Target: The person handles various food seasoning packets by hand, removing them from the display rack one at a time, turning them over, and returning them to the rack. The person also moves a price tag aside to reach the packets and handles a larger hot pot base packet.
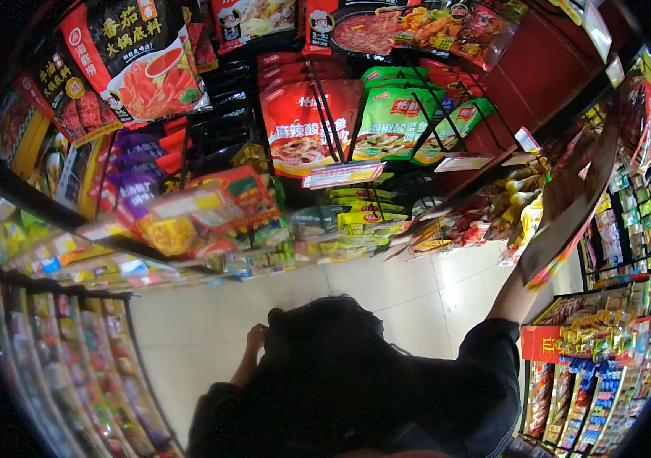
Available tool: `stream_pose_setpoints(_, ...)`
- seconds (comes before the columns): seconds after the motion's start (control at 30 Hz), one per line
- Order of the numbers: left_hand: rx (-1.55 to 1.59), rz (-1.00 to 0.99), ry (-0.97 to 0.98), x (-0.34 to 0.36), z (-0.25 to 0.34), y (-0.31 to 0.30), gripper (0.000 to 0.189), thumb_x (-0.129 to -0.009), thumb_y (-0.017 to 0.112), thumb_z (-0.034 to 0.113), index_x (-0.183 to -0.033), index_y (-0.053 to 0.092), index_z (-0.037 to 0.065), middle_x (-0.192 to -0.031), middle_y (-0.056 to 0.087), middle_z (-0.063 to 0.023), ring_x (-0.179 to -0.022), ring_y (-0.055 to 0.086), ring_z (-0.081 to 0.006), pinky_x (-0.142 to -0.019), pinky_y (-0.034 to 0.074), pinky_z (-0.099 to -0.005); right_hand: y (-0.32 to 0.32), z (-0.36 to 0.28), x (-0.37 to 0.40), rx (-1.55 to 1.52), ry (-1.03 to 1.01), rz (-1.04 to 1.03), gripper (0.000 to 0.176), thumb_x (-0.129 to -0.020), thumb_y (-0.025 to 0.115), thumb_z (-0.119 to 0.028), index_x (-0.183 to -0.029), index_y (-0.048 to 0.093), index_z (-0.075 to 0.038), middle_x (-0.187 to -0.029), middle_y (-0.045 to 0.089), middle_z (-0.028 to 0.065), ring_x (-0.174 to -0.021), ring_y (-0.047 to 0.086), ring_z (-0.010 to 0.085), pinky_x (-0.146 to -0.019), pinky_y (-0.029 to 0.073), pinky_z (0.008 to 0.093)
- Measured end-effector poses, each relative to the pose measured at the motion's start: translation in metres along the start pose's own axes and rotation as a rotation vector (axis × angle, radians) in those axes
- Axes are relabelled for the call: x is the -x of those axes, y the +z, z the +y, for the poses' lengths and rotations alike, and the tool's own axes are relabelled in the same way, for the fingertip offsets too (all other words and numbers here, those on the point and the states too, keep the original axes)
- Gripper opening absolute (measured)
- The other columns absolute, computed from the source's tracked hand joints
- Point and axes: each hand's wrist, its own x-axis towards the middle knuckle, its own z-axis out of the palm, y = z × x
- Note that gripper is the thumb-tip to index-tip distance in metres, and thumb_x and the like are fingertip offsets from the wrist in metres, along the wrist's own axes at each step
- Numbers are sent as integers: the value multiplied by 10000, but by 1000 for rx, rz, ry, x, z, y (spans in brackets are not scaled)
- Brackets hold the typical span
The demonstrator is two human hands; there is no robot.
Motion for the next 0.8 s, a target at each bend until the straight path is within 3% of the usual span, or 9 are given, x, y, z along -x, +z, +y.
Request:
stream_pose_setpoints(0.23, 217, 325, 500, -28, 39, -18, 91, -897, 601, 119, -900, 669, 59, -893, 674, -127, -831, 674, -318, -716, 537, -420, -10, 24, 138, -25, 500, -299, 643, -802, 752, -169, -1343, 487, 56, -1241, 605, 128, -1132, 584, 239, -986, 438, 365)
stream_pose_setpoints(0.27, -326, 470, 619, -13, 87, -49, 97, -901, 597, 123, -920, 661, 51, -892, 667, -154, -822, 659, -345, -717, 529, -412, -5, 32, 151, -5, 610, -372, 654, -792, 765, -171, -1339, 489, 57, -1238, 606, 126, -1135, 580, 239, -990, 433, 365)
stream_pose_setpoints(0.3, -216, 541, 713, -5, 125, -74, 117, -917, 587, 123, -955, 659, 38, -909, 680, -137, -805, 660, -294, -717, 526, -390, 6, 43, 161, 41, 709, -435, 665, -782, 779, -174, -1336, 491, 57, -1235, 606, 125, -1139, 577, 240, -994, 427, 365)
stream_pose_setpoints(0.33, 573, 176, 207, 29, 207, -123, 135, -943, 564, 115, -971, 661, 25, -950, 689, -90, -838, 651, -209, -725, 520, -355, 20, 58, 168, 109, 790, -498, 676, -772, 792, -176, -1332, 493, 58, -1232, 607, 123, -1143, 573, 240, -997, 422, 365)
stream_pose_setpoints(0.37, 780, 153, 466, 25, 215, -137, 207, -977, 520, 169, -1025, 644, 11, -983, 686, -68, -892, 640, -153, -756, 520, -324, 38, 73, 177, 188, 858, -557, 687, -763, 805, -179, -1329, 495, 59, -1228, 607, 121, -1147, 570, 241, -1001, 417, 365)
stream_pose_setpoints(0.5, 1207, -149, 675, 80, 320, -240, 536, -1014, 447, 467, -1258, 529, -3, -1151, 645, -136, -1001, 652, -233, -854, 538, -404, 126, 142, 203, 527, 792, -799, 397, -863, 743, -249, -1142, 624, 8, -1012, 671, 61, -922, 613, 168, -840, 476, 322)
stream_pose_setpoints(0.63, 1010, 197, 740, 111, 331, -287, 434, -975, 591, 263, -1333, 478, 46, -1184, 619, -126, -1058, 620, -219, -851, 537, -385, 205, 197, 251, 442, 709, -873, 244, -938, 659, -212, -1062, 646, -3, -816, 661, 49, -707, 602, 135, -655, 482, 299)
stream_pose_setpoints(0.7, 931, 402, 674, 117, 327, -304, 457, -951, 640, 194, -1354, 468, 63, -1220, 603, -119, -1066, 607, -190, -869, 528, -350, 244, 209, 266, 539, 930, -925, 244, -948, 638, -218, -1059, 638, -1, -831, 668, 86, -740, 629, 198, -691, 490, 337)
stream_pose_setpoints(0.8, 642, 770, 517, 112, 312, -323, 487, -917, 682, 185, -1350, 501, 54, -1317, 531, -149, -1163, 553, -235, -938, 473, -382, 291, 240, 298, 574, 572, -1037, 288, -945, 629, -251, -1053, 617, 15, -867, 661, 184, -824, 627, 358, -747, 476, 407)
